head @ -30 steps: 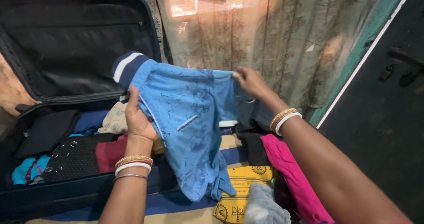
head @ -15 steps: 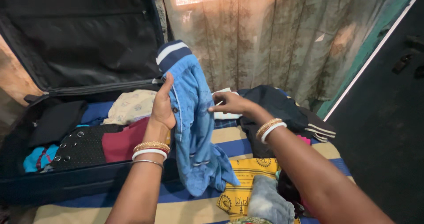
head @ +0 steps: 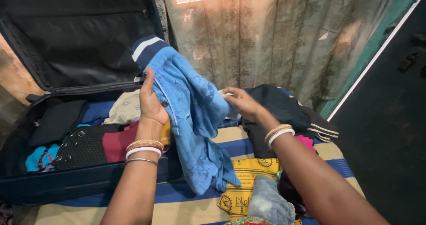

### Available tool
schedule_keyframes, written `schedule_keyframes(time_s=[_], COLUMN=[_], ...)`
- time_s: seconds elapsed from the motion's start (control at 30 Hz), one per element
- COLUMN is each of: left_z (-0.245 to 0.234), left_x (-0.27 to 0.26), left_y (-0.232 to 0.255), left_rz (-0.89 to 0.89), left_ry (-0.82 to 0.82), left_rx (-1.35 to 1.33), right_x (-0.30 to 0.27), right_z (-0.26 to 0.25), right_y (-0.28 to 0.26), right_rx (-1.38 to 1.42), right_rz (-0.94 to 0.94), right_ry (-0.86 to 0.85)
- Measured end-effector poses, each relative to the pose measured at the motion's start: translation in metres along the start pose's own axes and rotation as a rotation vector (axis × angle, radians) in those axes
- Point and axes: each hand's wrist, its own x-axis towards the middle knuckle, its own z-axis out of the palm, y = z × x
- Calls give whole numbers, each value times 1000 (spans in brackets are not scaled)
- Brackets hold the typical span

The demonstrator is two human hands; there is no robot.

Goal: The person folds clothes and packs them into a suitcase. The person picks up items of clothing including a pair of black pants, a blue polo shirt, and a pink shirt, folds each item, and places them into the suitcase.

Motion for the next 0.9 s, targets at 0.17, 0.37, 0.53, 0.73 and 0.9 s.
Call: schedule_keyframes(time_s=[0.17,0.37,0.53,0.73,0.9], left_z=[9,3,-3,-2,-3], left_x=[0,0,12,20,13], left_y=[-4,0,-21,-48,-37], left_rz=[9,-18,2,17,21], left_ry=[-63,-28,-36,-51,-59], left_rx=[-16,7,11,-38,-98], right_x=[11,42,31,7,0], right_z=[13,-43,9,84,90], right_y=[10,25,-4,-40,-58], right_rx=[-26,-485,-834,-556,-19], right_rz=[-67,-227,-421,-390,-281], right_ry=[-140,407,710,266,-48])
